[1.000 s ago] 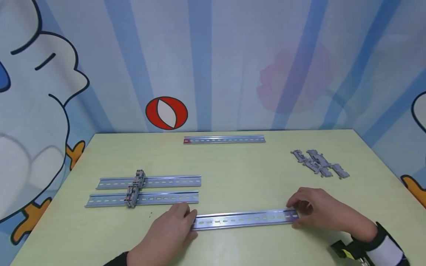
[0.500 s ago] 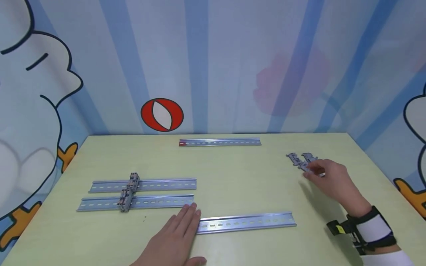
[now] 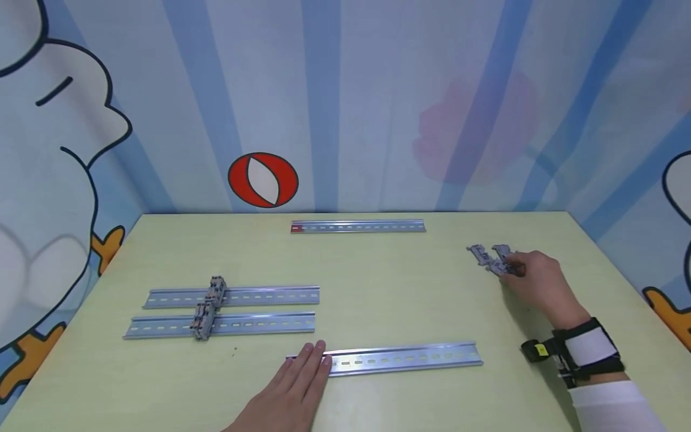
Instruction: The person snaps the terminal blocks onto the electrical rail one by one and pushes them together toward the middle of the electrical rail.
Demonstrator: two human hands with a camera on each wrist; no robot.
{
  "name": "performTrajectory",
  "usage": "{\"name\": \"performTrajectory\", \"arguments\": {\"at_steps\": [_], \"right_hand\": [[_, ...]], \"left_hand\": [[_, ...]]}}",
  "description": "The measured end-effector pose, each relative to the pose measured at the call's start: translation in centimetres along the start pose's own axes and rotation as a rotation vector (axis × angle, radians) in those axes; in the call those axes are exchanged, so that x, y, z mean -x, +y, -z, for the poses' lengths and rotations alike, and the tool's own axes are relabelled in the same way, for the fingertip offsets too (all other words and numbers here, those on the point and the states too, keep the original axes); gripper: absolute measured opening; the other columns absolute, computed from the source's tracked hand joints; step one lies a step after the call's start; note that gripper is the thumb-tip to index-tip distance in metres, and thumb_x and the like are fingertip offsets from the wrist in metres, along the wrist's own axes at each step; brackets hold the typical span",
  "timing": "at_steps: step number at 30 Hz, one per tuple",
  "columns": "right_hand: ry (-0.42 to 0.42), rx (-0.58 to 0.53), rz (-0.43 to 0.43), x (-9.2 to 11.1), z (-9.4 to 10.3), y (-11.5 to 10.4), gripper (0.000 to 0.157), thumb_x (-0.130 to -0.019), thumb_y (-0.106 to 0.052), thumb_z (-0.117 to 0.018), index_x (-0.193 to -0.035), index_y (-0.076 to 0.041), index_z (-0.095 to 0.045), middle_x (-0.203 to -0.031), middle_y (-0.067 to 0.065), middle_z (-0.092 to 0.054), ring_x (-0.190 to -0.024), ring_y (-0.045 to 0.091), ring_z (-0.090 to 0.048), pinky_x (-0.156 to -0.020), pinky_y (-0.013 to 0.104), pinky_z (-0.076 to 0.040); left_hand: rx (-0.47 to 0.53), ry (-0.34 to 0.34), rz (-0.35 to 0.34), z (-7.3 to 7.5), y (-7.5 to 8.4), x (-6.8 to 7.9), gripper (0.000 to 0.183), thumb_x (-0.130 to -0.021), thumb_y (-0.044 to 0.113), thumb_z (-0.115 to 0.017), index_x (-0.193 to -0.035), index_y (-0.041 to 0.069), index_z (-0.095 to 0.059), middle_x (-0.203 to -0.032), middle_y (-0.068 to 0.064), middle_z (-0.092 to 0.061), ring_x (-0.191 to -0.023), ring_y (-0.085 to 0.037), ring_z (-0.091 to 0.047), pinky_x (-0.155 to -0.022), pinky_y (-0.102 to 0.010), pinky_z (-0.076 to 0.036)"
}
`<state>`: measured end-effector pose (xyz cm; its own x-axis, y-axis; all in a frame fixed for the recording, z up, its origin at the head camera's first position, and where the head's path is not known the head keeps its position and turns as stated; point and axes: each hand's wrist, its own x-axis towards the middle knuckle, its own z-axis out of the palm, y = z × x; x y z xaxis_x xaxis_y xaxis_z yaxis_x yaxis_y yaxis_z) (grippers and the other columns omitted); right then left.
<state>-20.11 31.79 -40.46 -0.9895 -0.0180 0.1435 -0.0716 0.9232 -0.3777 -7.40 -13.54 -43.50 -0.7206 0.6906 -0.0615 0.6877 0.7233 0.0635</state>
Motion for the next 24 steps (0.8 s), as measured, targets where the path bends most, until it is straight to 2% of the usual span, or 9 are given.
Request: {"name": "performTrajectory", "arguments": {"at_steps": [6, 7, 13, 14, 24], "right_hand": [[0.000, 0.002, 0.011, 0.0, -0.1, 0.1, 0.039, -0.087, -0.005, -0.068, -0.119, 0.016, -0.062, -0.105, 0.037, -0.066, -0.092, 0.047, -0.065, -0.071, 0.055, -0.053], [-0.004, 0.003, 0.010, 0.0, -0.1, 0.1, 0.039, -0.087, -0.004, -0.068, -0.120, 0.016, -0.062, -0.104, 0.037, -0.066, -0.092, 0.047, -0.065, -0.071, 0.055, -0.053], [-0.056, -0.004, -0.043, -0.1, -0.1, -0.1, 0.043, -0.089, -0.004, -0.065, -0.125, 0.017, -0.056, -0.109, 0.037, -0.058, -0.097, 0.048, -0.060, -0.074, 0.054, -0.052], [-0.064, -0.003, -0.053, -0.2, -0.2, -0.2, 0.044, -0.089, -0.004, -0.065, -0.126, 0.018, -0.055, -0.109, 0.037, -0.057, -0.098, 0.048, -0.059, -0.074, 0.054, -0.051], [-0.098, -0.004, -0.139, -0.2, 0.2, -0.7, 0.052, -0.086, -0.011, -0.069, -0.127, 0.018, -0.053, -0.114, 0.040, -0.060, -0.099, 0.048, -0.060, -0.073, 0.052, -0.054]], "left_hand": [[-0.046, 0.074, -0.029, -0.8, -0.1, 0.1, 0.106, -0.086, 0.083, -0.022, -0.151, -0.001, -0.031, -0.160, -0.021, -0.029, -0.146, -0.034, -0.031, -0.110, -0.044, -0.042], [-0.045, 0.087, -0.031, -0.9, -0.1, 0.1, 0.106, -0.086, 0.082, -0.023, -0.151, -0.001, -0.032, -0.160, -0.021, -0.029, -0.146, -0.034, -0.030, -0.114, -0.043, -0.037], [-0.133, 0.192, -0.059, -1.6, -0.1, 0.0, 0.103, -0.086, 0.081, -0.027, -0.146, -0.002, -0.039, -0.155, -0.021, -0.038, -0.142, -0.033, -0.038, -0.111, -0.038, -0.041], [-0.154, 0.205, -0.064, -1.6, -0.1, 0.0, 0.103, -0.086, 0.081, -0.027, -0.145, -0.002, -0.040, -0.154, -0.021, -0.040, -0.141, -0.033, -0.040, -0.106, -0.039, -0.046], [-0.193, 0.236, -0.075, -1.6, -0.1, 0.0, 0.102, -0.087, 0.080, -0.026, -0.144, -0.002, -0.043, -0.153, -0.021, -0.042, -0.140, -0.033, -0.041, -0.105, -0.037, -0.047]]}}
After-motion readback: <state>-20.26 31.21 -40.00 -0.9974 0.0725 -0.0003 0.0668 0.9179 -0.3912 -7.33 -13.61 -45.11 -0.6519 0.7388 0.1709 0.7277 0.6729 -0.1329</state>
